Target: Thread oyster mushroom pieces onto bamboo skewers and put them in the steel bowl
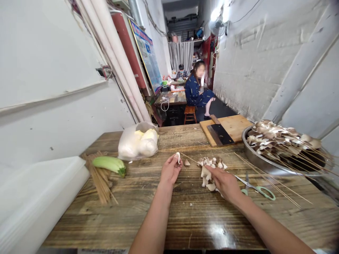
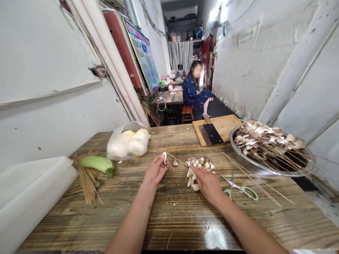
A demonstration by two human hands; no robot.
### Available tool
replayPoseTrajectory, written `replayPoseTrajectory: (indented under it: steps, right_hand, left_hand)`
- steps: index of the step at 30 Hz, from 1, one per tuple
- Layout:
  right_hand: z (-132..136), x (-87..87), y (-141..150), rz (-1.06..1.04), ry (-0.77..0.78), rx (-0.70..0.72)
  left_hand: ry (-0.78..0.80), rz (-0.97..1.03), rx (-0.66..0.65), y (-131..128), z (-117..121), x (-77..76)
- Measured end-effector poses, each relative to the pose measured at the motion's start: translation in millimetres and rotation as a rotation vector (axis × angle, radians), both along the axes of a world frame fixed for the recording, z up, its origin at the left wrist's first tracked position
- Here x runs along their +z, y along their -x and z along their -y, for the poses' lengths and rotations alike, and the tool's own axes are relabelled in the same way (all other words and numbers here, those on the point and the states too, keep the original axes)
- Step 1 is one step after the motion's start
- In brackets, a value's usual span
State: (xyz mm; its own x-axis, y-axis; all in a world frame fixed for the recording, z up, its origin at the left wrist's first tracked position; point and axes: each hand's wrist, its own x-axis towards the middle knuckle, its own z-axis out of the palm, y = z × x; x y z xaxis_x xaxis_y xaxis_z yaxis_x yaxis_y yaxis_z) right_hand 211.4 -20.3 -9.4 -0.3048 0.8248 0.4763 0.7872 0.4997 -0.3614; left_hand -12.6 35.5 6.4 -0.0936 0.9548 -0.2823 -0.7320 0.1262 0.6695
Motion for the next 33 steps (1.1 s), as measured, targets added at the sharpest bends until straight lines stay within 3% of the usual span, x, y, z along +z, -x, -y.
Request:
replayPoseTrajectory:
  steps: [5,8,12,16,20,25,28,33]
  right_hand:
    - [-0.4,5.0,1.6,-0.021,-0.107,-0.027]
    - [-0.6,17.1,0.7,-0.081,-0.24,-0.054]
    - [1.7,34.5,-5.7,-0.099,-0.361,-0.192]
    - [4.8,39.4,-9.5,-0.273,-0.386,-0.105]
    - [10.6,35.6,-2.9,-0.475,-0.139,0.141]
    - [11.8,25.4,15.0,-0.733,0.317,0.095]
    - [8.0,20.7,21.2,-0.905,0.534,0.154]
    - [5.9,17.6,20.8,-0.952,0.656,0.245]
  left_hand:
    - [0.032,-0.001,0.01,3.4,-1.7,-0.6]
    - [0.059,0.001,-0.021,4.0,-1.8,-1.1]
    - [0.075,0.06,-0.093,2.9,-0.5,1.9]
    - [0.066,0.098,-0.121,0.9,2.8,7.6]
    - [0.002,0.021,-0.156,-2.4,5.7,6.4]
    - [0.017,-0.242,0.015,-7.4,4.2,-2.6]
    - [0.0,-0.311,0.085,-9.0,3.4,-4.1]
    - [0.027,-0.2,0.035,-10.6,5.5,-0.5]
